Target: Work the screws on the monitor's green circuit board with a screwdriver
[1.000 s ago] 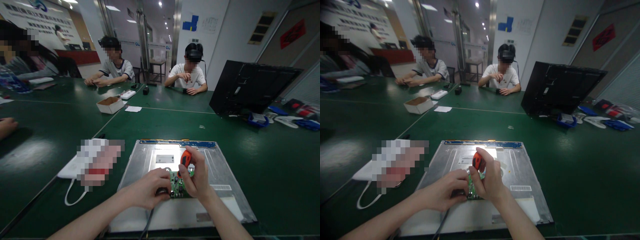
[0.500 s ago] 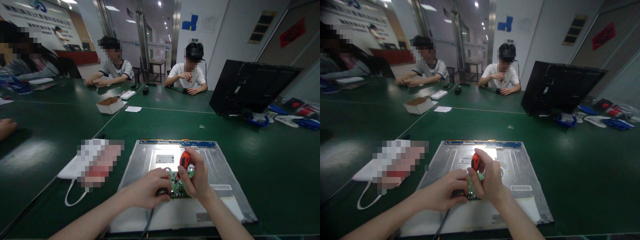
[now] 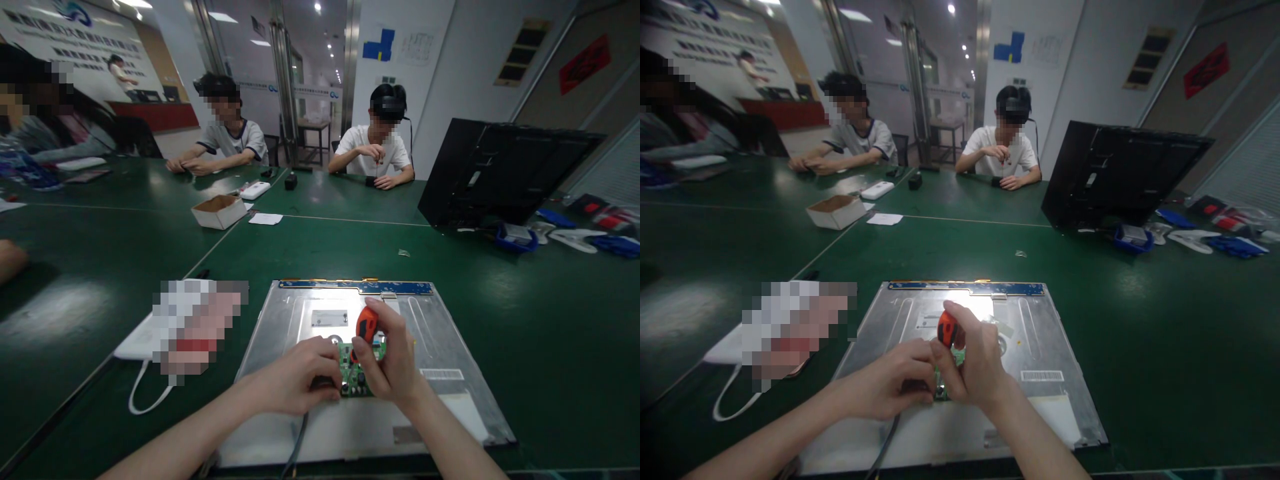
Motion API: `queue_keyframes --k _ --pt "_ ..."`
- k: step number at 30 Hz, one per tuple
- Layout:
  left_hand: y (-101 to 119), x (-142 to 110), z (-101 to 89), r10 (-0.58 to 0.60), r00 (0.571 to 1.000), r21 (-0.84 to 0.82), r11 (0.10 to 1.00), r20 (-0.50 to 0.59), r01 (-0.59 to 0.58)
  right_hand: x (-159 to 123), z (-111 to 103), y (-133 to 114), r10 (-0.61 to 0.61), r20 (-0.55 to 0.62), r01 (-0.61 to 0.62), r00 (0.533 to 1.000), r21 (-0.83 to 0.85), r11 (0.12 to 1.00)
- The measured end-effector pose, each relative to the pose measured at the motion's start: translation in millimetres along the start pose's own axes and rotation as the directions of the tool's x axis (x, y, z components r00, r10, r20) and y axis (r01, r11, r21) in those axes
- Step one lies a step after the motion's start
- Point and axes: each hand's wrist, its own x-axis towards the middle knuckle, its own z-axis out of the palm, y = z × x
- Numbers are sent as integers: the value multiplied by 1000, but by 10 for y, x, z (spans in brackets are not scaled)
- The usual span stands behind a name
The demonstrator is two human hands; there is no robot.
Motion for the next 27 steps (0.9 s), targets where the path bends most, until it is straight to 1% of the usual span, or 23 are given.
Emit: queue_keyframes --k 8,13,18,22,27 --pt "-39 -27 -15 7 1000 9 1000 16 -8 14 -7 -10 -20 2 20 1000 -3 1000" --pt "-22 -43 -17 -26 999 4 1000 20 26 11 -4 -2 -47 -4 47 999 25 999" --pt "-16 -30 -34 -36 998 3 999 49 36 8 -1 -11 -53 -4 53 999 40 998" --pt "-25 -26 -24 -44 998 -7 999 44 45 -18 30 -49 -66 2 66 998 67 996" --pt "-21 -12 -16 -45 998 -50 998 44 47 -58 84 -94 -115 14 114 993 86 990"
